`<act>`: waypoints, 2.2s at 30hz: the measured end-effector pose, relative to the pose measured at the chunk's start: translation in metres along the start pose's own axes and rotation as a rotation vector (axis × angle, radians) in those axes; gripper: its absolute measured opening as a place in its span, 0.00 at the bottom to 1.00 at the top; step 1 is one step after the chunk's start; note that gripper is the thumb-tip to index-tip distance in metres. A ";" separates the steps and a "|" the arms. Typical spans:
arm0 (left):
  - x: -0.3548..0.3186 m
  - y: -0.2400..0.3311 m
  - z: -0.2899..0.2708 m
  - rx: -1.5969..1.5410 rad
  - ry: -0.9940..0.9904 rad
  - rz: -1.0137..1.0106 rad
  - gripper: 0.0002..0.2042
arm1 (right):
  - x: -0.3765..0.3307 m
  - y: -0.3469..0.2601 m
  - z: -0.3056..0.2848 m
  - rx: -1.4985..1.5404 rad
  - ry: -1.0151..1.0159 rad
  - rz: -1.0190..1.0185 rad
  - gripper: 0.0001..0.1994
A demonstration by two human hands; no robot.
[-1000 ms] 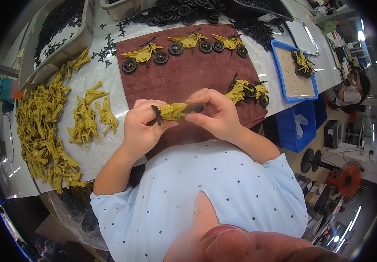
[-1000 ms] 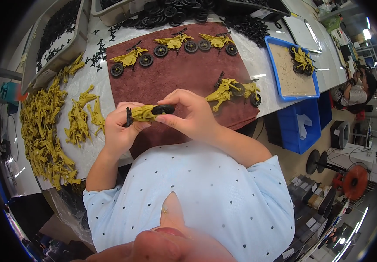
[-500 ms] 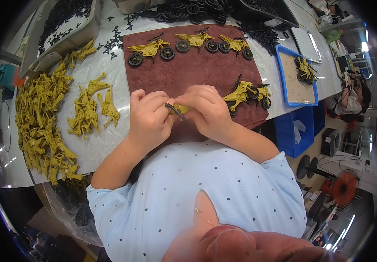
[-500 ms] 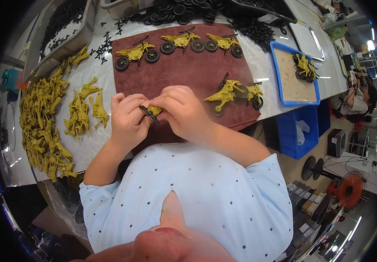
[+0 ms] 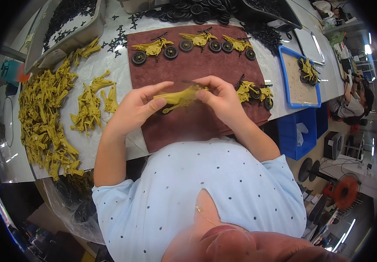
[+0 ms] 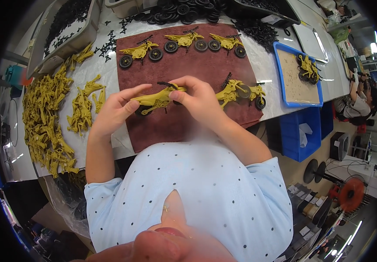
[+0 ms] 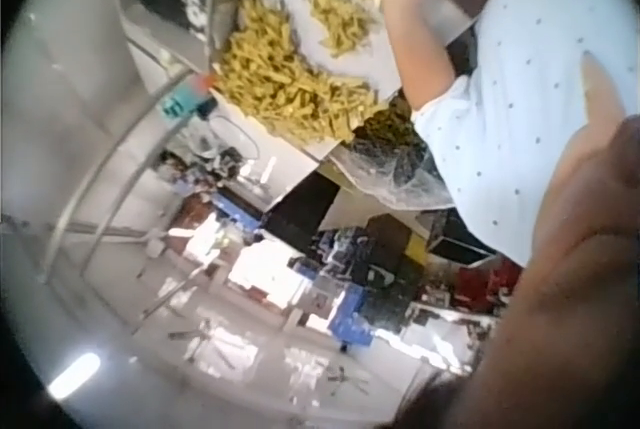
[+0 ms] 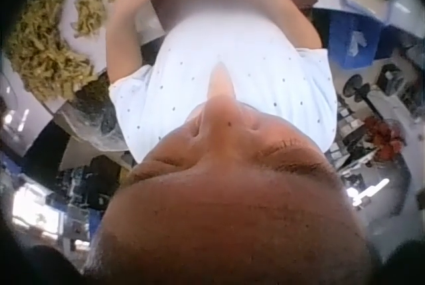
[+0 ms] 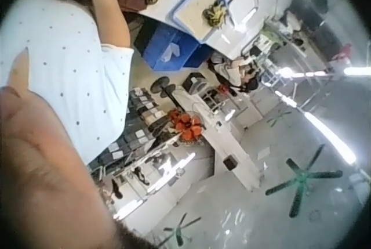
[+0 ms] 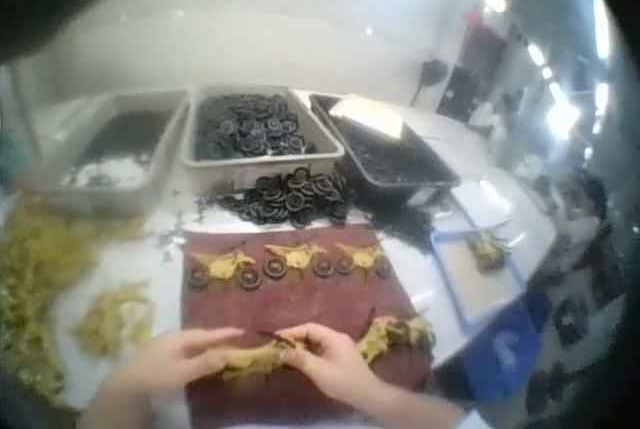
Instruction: The person assembles toy motorcycles by attaching frame pieces, handlebars, and wheels together by hand, then places the assembled toy motorcycles onto a tray.
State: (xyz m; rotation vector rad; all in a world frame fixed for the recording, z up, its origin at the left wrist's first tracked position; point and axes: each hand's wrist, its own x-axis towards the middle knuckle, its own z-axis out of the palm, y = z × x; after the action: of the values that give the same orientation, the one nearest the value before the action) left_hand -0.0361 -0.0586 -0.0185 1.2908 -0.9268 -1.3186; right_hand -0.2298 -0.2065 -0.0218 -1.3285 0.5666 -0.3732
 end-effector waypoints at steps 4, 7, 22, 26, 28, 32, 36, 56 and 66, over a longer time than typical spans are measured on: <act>-0.007 0.010 0.009 0.080 0.049 0.146 0.25 | -0.008 -0.003 -0.005 0.056 -0.004 -0.070 0.15; -0.005 0.011 0.015 0.495 0.134 0.388 0.22 | -0.011 0.001 -0.008 0.004 -0.018 -0.202 0.16; 0.000 -0.007 0.016 0.127 0.293 0.121 0.11 | -0.006 0.005 -0.009 0.059 -0.063 0.098 0.10; 0.001 -0.005 0.015 -0.026 0.265 0.059 0.12 | -0.005 0.008 -0.006 0.129 -0.063 0.131 0.11; 0.001 -0.002 0.017 -0.073 0.251 0.010 0.13 | -0.005 0.010 -0.007 0.138 -0.043 0.122 0.15; 0.003 -0.013 0.012 -0.185 0.211 -0.008 0.15 | -0.006 0.004 -0.006 0.209 -0.028 0.247 0.16; 0.001 -0.001 0.016 -0.187 0.201 0.063 0.17 | -0.005 0.002 -0.009 0.382 -0.044 0.375 0.17; 0.004 -0.002 0.022 0.528 0.168 0.679 0.17 | -0.003 0.009 -0.007 0.724 -0.296 0.853 0.14; 0.008 -0.010 0.013 0.668 0.178 0.777 0.18 | -0.004 0.003 -0.011 0.466 -0.151 0.519 0.15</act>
State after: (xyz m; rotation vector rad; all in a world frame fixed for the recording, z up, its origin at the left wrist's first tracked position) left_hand -0.0495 -0.0662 -0.0280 1.2839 -1.6014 -0.2813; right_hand -0.2392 -0.2124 -0.0253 -0.7187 0.6277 0.0276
